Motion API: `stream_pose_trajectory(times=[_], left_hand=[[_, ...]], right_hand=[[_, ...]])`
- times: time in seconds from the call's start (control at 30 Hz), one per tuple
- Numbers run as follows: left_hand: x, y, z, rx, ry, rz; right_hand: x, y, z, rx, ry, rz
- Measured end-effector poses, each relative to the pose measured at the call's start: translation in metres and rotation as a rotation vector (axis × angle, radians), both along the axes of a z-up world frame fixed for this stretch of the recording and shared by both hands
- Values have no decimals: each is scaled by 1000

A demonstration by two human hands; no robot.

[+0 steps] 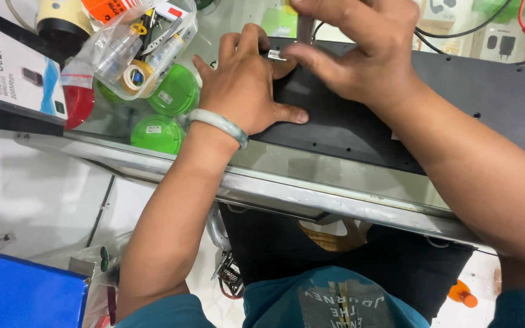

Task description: Using a manual screwdriver to remove screws from the back of a keyboard casing and then lifting the casing off.

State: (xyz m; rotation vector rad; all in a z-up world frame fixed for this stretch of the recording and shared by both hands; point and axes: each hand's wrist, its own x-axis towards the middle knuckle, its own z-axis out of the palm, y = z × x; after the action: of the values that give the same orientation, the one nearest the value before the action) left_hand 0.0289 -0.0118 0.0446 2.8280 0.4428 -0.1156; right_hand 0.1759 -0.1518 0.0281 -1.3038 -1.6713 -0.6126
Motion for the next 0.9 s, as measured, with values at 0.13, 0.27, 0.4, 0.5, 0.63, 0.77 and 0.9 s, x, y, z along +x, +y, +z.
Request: stream_pose_trajectory(times=[0.13,0.27,0.4,0.5,0.63,0.77,0.9], left_hand=[[-1,0,0,-12,-7,5],[-1,0,0,0,-4,1],[0,-1,3,21,13,8],[0,-2,4,-1,19,12],[0,1,-2,1,-16,7],[-1,0,-1,7,-9,8],[-2,1,-3,-2,-25,1]], right_hand=[[1,-2,-3,-5,107,-8],[-4,-7,4,-104,189,72],[3,-2,-4,-57,157,-44],[1,-1,-2,-34,201,-48],[19,-7,-29,-103,400,6],[7,-3,-15,-112,391,44],[-1,6,-17,-56,538,132]])
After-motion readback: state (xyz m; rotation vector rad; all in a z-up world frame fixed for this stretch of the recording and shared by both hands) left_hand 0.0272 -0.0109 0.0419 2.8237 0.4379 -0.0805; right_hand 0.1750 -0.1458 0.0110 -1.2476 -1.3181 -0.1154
